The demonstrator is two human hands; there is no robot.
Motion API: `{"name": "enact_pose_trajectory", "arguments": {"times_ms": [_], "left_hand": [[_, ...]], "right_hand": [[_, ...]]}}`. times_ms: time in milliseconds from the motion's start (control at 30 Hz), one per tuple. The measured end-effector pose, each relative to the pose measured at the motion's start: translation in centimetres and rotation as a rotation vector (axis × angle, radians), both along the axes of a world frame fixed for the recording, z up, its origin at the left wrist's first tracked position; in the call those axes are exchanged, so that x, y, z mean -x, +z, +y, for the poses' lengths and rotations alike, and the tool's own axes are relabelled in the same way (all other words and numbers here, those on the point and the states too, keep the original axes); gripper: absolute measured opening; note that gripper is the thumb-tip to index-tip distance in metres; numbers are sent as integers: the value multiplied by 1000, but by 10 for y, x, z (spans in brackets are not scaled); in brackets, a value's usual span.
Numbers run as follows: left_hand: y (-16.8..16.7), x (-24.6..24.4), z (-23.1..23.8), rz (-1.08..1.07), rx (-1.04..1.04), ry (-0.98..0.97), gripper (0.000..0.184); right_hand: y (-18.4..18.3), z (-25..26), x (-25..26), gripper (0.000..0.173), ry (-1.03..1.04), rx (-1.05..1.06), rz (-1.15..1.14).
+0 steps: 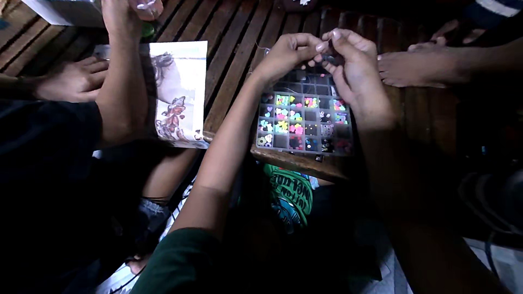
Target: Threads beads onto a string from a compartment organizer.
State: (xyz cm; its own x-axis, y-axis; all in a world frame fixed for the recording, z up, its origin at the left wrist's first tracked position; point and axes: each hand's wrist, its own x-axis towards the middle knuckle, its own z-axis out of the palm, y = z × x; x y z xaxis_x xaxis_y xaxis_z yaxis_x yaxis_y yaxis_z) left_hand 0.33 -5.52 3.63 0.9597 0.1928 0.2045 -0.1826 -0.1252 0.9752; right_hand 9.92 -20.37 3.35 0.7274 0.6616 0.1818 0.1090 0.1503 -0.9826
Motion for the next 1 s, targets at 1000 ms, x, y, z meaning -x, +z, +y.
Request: {"name": "enact_pose_trajectory", "arguments": {"times_ms": [1000], "left_hand": [[6, 5, -8, -60, 44, 64, 17]], "right_hand": [[-7, -10, -13, 17, -47, 46, -243]]}}
